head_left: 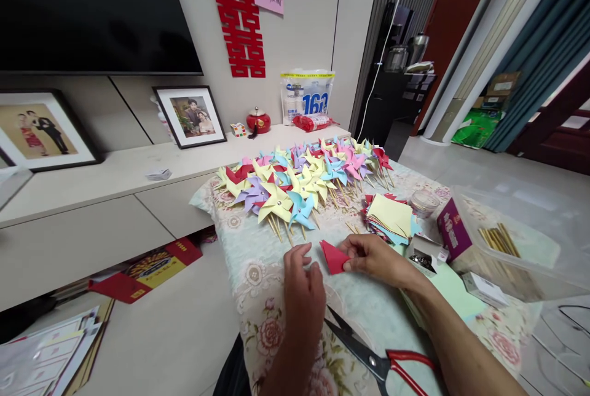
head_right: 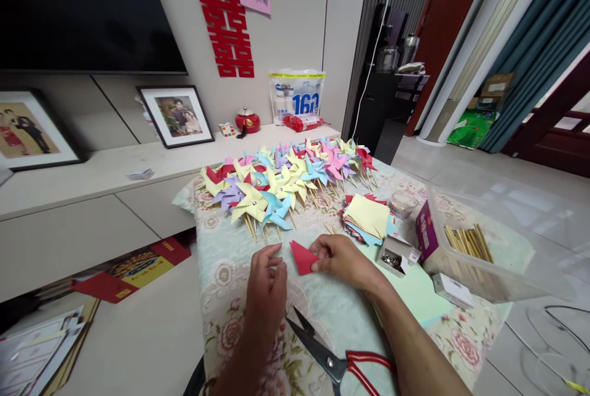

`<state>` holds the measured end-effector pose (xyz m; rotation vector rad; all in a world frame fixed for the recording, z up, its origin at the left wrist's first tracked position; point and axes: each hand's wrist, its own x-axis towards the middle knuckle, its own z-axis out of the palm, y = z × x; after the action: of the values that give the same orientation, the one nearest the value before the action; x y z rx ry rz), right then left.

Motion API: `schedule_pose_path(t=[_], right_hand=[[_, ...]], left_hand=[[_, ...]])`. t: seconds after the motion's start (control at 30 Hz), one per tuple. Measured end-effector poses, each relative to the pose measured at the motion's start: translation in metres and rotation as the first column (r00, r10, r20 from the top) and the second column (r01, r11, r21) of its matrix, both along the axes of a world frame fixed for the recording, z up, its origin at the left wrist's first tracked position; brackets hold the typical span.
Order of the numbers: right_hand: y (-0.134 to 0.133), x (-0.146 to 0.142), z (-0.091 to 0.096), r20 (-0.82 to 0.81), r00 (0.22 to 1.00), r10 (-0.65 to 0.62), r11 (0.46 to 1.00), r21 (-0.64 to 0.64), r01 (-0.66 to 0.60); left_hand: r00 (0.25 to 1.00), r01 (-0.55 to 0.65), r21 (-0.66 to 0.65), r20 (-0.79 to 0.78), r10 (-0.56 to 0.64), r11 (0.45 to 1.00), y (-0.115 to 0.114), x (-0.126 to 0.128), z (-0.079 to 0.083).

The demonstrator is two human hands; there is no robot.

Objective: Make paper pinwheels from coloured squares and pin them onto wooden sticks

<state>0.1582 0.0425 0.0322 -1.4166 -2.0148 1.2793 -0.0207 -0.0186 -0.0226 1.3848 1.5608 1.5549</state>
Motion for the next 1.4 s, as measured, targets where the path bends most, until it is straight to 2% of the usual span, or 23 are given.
schedule_pose_path(t=[0.07,0.1,0.13,0.2,0.27,0.3,0.4,0.47,0.5,0.57,0.63,0.67,0.73,0.83,0.97,1.1,1.17,1.3,1.4], right_hand=[[-0.006,0.000,0.007,-0.176,0.984,-0.014,0.991,-0.133,-0.010],[-0.012,0.000,0.010,-0.274,0.961,-0.033,0.975,-0.218,-0.029],[-0.018,-0.001,0.012,-0.355,0.933,-0.060,0.952,-0.302,-0.054],[-0.034,-0.002,0.015,-0.426,0.898,-0.106,0.897,-0.430,-0.098],[-0.051,-0.004,0.015,-0.448,0.884,-0.132,0.841,-0.523,-0.140],[-0.060,-0.006,0.014,-0.466,0.874,-0.137,0.809,-0.562,-0.173],[-0.082,-0.013,0.011,-0.533,0.833,-0.148,0.736,-0.622,-0.267],[-0.093,-0.017,0.011,-0.526,0.831,-0.179,0.730,-0.637,-0.246],[-0.099,-0.017,0.012,-0.504,0.839,-0.205,0.749,-0.633,-0.197],[-0.109,-0.014,0.014,-0.435,0.873,-0.220,0.834,-0.547,-0.063],[-0.119,-0.003,0.015,-0.305,0.940,-0.154,0.947,-0.316,0.053],[-0.125,0.004,0.015,-0.194,0.975,-0.112,0.982,-0.171,0.079],[-0.138,0.021,0.011,0.065,0.993,-0.095,0.994,0.062,0.091],[-0.160,0.045,0.000,0.312,0.938,-0.151,0.979,0.177,0.098],[-0.183,0.056,-0.011,0.363,0.913,-0.188,0.975,0.183,0.128],[-0.192,0.048,-0.004,0.419,0.895,-0.152,0.984,0.145,0.100],[-0.192,0.043,0.001,0.456,0.880,-0.134,0.987,0.138,0.079],[-0.189,0.041,0.001,0.472,0.868,-0.156,0.987,0.111,0.117],[-0.185,0.045,0.001,0.382,0.904,-0.190,0.982,0.063,0.180]], left_hand=[[0.962,0.122,-0.093,0.256,-0.095,0.988,-0.008,-0.006,0.007],[0.904,0.211,-0.149,0.407,-0.135,0.966,-0.014,-0.009,0.011],[0.810,0.321,-0.148,0.554,-0.190,0.935,-0.021,-0.011,0.017],[0.596,0.480,-0.043,0.748,-0.290,0.876,-0.036,-0.013,0.026],[0.451,0.552,0.032,0.830,-0.330,0.833,-0.049,-0.014,0.032],[0.404,0.571,0.053,0.851,-0.336,0.819,-0.055,-0.014,0.034],[0.336,0.617,0.088,0.869,-0.363,0.782,-0.067,-0.013,0.034],[0.327,0.644,0.107,0.857,-0.399,0.757,-0.072,-0.013,0.033],[0.328,0.651,0.109,0.852,-0.408,0.751,-0.074,-0.014,0.032],[0.339,0.645,0.091,0.856,-0.391,0.759,-0.078,-0.017,0.031],[0.364,0.600,0.036,0.877,-0.312,0.799,-0.082,-0.020,0.031],[0.379,0.562,-0.002,0.889,-0.256,0.827,-0.084,-0.022,0.031],[0.400,0.491,-0.084,0.906,-0.139,0.867,-0.087,-0.025,0.032],[0.419,0.440,-0.155,0.907,-0.050,0.884,-0.089,-0.027,0.036],[0.477,0.414,-0.181,0.878,-0.043,0.892,-0.088,-0.024,0.039],[0.571,0.385,-0.222,0.820,-0.042,0.896,-0.088,-0.019,0.041],[0.594,0.357,-0.243,0.805,-0.018,0.902,-0.089,-0.017,0.043],[0.544,0.353,-0.249,0.839,0.019,0.902,-0.091,-0.015,0.053],[0.486,0.393,-0.244,0.874,0.025,0.887,-0.092,-0.017,0.063]])
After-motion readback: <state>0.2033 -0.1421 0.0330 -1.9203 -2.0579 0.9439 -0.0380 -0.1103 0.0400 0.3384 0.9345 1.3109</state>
